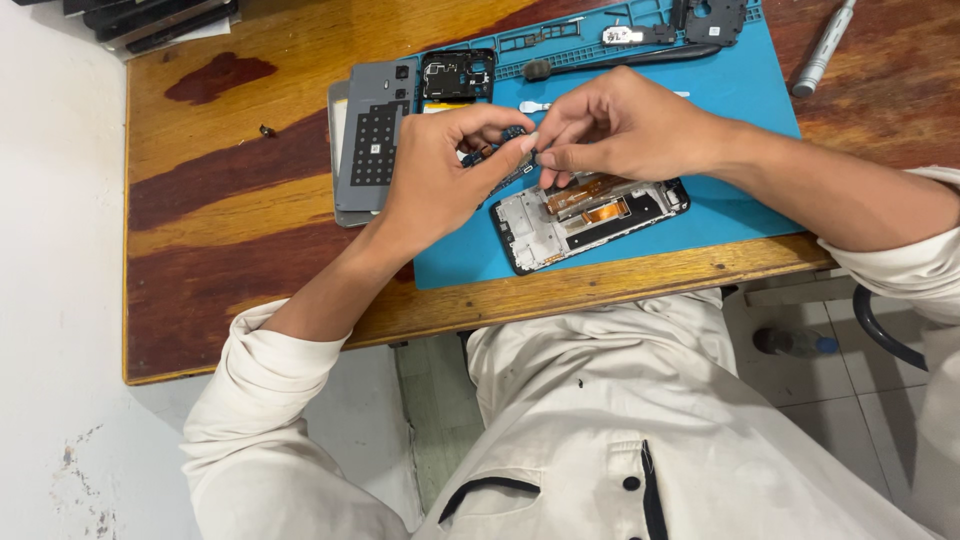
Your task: The person assembles a smartphone by placing the motherboard into the chassis, connecting ribbon cables, and installing the battery. They use tweezers to align and secure internal components.
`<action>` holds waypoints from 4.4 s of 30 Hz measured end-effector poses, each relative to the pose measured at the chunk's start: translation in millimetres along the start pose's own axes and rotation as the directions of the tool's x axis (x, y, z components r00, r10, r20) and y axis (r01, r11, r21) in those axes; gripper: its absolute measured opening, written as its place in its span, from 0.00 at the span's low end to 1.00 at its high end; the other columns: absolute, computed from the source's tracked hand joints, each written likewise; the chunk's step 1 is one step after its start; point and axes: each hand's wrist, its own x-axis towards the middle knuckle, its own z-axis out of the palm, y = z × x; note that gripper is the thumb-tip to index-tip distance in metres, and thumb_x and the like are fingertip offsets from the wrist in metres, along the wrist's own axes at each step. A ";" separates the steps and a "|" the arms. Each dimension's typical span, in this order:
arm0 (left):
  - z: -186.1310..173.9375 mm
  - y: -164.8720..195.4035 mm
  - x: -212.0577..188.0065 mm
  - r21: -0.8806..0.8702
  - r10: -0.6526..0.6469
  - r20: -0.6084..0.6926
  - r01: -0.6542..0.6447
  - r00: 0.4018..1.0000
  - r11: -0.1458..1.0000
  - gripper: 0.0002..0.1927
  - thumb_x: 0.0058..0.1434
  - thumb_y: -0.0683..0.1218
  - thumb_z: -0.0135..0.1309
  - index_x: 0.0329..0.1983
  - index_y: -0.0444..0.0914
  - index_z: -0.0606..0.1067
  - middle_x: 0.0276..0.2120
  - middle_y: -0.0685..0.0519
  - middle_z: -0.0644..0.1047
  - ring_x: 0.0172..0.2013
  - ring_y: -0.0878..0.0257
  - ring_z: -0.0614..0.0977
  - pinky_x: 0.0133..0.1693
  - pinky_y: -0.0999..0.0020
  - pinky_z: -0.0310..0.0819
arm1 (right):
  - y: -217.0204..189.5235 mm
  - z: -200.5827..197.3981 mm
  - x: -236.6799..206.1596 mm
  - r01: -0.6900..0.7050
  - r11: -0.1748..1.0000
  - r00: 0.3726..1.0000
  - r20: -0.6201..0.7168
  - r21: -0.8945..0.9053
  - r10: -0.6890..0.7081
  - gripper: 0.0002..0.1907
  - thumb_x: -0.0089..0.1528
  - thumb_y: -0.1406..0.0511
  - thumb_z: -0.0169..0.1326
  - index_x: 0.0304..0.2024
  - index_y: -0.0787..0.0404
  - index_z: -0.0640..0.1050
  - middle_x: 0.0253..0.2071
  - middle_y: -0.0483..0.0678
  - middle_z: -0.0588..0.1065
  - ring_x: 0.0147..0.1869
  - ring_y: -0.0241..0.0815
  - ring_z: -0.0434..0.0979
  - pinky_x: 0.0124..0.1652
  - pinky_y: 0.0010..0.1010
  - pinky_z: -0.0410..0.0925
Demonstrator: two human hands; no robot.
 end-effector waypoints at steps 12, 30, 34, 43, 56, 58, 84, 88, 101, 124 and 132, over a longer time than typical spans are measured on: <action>-5.0 -1.4 7.4 0.041 -0.026 0.013 0.025 1.000 0.999 0.09 0.65 0.43 0.64 0.46 0.36 0.84 0.28 0.56 0.81 0.29 0.74 0.79 0.32 0.77 0.74 | 1.4 -3.6 3.2 0.032 0.999 0.999 0.006 0.020 -0.032 0.10 0.67 0.69 0.54 0.48 0.69 0.78 0.39 0.50 0.84 0.44 0.35 0.84 0.46 0.27 0.76; 0.6 0.2 5.6 0.044 -0.036 0.015 0.036 0.999 0.998 0.10 0.65 0.45 0.64 0.46 0.36 0.84 0.26 0.56 0.80 0.28 0.74 0.78 0.30 0.77 0.73 | 4.8 -1.8 -0.7 0.009 1.000 1.000 -0.012 -0.013 -0.010 0.09 0.67 0.68 0.54 0.48 0.68 0.78 0.38 0.50 0.84 0.44 0.36 0.85 0.46 0.28 0.76; 0.8 4.4 3.3 0.032 -0.033 0.029 0.032 0.999 0.999 0.09 0.65 0.44 0.64 0.45 0.36 0.84 0.25 0.56 0.80 0.28 0.75 0.78 0.30 0.77 0.72 | 6.5 0.3 -2.4 0.027 0.999 1.000 -0.007 0.017 -0.027 0.10 0.67 0.69 0.54 0.48 0.69 0.78 0.39 0.50 0.84 0.45 0.36 0.85 0.47 0.28 0.77; -2.8 5.4 9.7 0.031 -0.043 0.058 0.042 0.997 0.999 0.09 0.64 0.44 0.63 0.45 0.36 0.84 0.29 0.56 0.83 0.27 0.76 0.78 0.28 0.78 0.72 | 10.7 -4.5 -0.9 0.081 0.995 0.997 0.000 -0.062 -0.081 0.10 0.66 0.71 0.53 0.49 0.70 0.78 0.38 0.51 0.84 0.45 0.36 0.85 0.47 0.27 0.77; -6.8 2.4 10.5 0.017 -0.022 0.065 0.021 0.998 1.000 0.09 0.67 0.44 0.63 0.47 0.34 0.83 0.29 0.54 0.83 0.28 0.75 0.75 0.29 0.76 0.69 | 10.1 -6.6 2.6 0.075 0.997 0.997 -0.009 -0.033 -0.075 0.11 0.67 0.69 0.54 0.49 0.69 0.79 0.38 0.49 0.84 0.44 0.34 0.85 0.46 0.27 0.77; -9.4 1.6 10.4 0.022 -0.035 0.071 0.034 0.997 0.999 0.10 0.66 0.44 0.63 0.47 0.34 0.83 0.28 0.53 0.82 0.27 0.75 0.75 0.28 0.76 0.68 | 9.9 -6.3 3.3 0.062 0.997 0.998 -0.012 -0.046 -0.063 0.11 0.67 0.69 0.54 0.49 0.68 0.79 0.38 0.49 0.84 0.44 0.34 0.84 0.46 0.27 0.77; -15.6 -4.6 -10.6 -0.093 -0.092 0.171 0.109 0.981 0.990 0.08 0.65 0.44 0.63 0.42 0.35 0.84 0.25 0.58 0.78 0.26 0.77 0.71 0.27 0.78 0.64 | 4.2 17.0 7.3 0.094 0.992 0.994 -0.040 -0.082 -0.097 0.08 0.63 0.65 0.62 0.42 0.63 0.86 0.34 0.44 0.84 0.36 0.29 0.80 0.43 0.25 0.74; -15.9 -4.7 -11.1 -0.124 -0.082 0.191 0.107 0.978 0.987 0.08 0.65 0.44 0.63 0.43 0.35 0.84 0.28 0.58 0.79 0.27 0.77 0.72 0.28 0.78 0.64 | 2.6 18.8 7.3 0.052 0.996 0.997 -0.044 -0.076 -0.056 0.09 0.62 0.65 0.63 0.42 0.62 0.86 0.34 0.45 0.84 0.36 0.29 0.80 0.41 0.25 0.74; -14.1 -6.2 -11.1 -0.122 -0.102 0.186 0.126 0.977 0.985 0.08 0.66 0.44 0.63 0.43 0.34 0.84 0.29 0.58 0.79 0.28 0.77 0.73 0.29 0.78 0.66 | -1.2 19.2 6.4 0.064 0.997 0.997 -0.039 -0.042 -0.065 0.08 0.63 0.67 0.62 0.42 0.63 0.86 0.35 0.46 0.84 0.37 0.29 0.81 0.43 0.24 0.75; -4.4 -0.4 -13.7 -0.178 -0.144 0.121 0.164 0.982 0.970 0.10 0.66 0.43 0.61 0.45 0.32 0.83 0.29 0.59 0.79 0.29 0.78 0.73 0.29 0.79 0.66 | 4.4 17.2 -1.0 0.120 0.992 0.992 -0.044 0.031 -0.119 0.08 0.65 0.68 0.59 0.44 0.67 0.84 0.38 0.48 0.83 0.42 0.32 0.82 0.47 0.26 0.75; -4.2 -5.4 -14.0 -0.189 -0.120 0.134 0.144 0.984 0.971 0.09 0.66 0.42 0.61 0.45 0.31 0.83 0.29 0.57 0.80 0.30 0.77 0.75 0.32 0.79 0.69 | 4.1 17.8 -0.4 0.101 0.995 0.994 -0.031 0.025 -0.100 0.09 0.66 0.66 0.59 0.44 0.66 0.84 0.39 0.48 0.83 0.43 0.32 0.83 0.48 0.26 0.76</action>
